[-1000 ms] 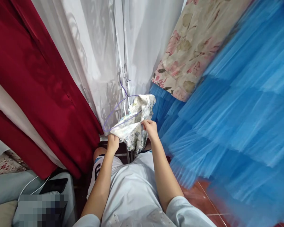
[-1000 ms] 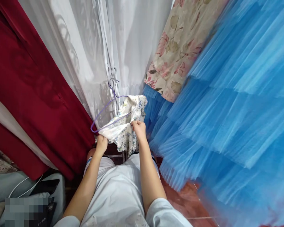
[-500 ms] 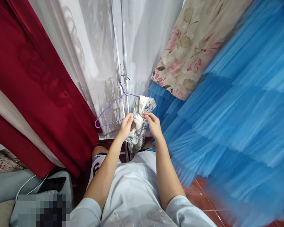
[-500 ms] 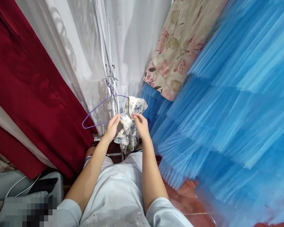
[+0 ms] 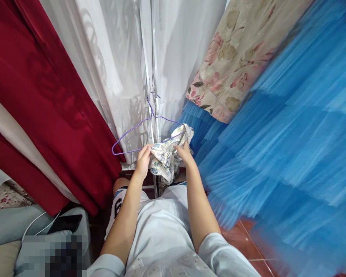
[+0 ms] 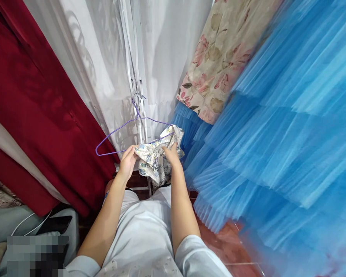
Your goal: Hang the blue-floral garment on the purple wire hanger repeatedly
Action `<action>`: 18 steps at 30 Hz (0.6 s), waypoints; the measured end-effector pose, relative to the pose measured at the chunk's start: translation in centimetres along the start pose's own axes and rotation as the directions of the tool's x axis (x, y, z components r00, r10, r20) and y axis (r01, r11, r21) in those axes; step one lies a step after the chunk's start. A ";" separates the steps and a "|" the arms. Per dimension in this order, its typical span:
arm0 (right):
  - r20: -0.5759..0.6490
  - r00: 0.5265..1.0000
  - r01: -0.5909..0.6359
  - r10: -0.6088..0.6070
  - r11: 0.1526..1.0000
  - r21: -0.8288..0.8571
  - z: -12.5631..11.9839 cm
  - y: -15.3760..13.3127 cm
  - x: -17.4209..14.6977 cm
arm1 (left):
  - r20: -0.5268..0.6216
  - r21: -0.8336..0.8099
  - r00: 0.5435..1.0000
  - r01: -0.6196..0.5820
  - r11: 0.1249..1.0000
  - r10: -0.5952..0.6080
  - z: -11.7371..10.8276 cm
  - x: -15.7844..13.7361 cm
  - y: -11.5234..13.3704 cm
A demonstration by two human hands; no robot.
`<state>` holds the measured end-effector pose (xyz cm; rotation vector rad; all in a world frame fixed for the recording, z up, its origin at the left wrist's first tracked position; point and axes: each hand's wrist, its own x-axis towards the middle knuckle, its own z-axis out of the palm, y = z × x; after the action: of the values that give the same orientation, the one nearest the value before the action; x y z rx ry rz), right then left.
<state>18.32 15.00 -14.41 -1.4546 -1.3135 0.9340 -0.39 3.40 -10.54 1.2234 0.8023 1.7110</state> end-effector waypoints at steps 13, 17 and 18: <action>0.683 0.724 0.010 -0.093 0.992 0.125 -2.5 -3.5 -5.5 | 0.042 0.215 0.999 -0.022 0.976 0.013 0.7 -0.7 0.3; 0.800 0.491 0.156 -0.345 0.938 0.309 -0.9 -6.6 -8.0 | 0.119 0.287 0.992 -0.080 0.955 0.048 1.6 -1.2 1.5; 0.802 0.471 0.174 -0.366 0.930 0.323 -0.6 -7.2 -8.4 | 0.117 0.270 0.992 -0.067 0.961 0.037 1.4 -1.3 1.9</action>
<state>15.75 6.53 -7.75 -0.5107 -2.0120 1.6108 0.62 1.46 -8.94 1.5246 0.9697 1.5942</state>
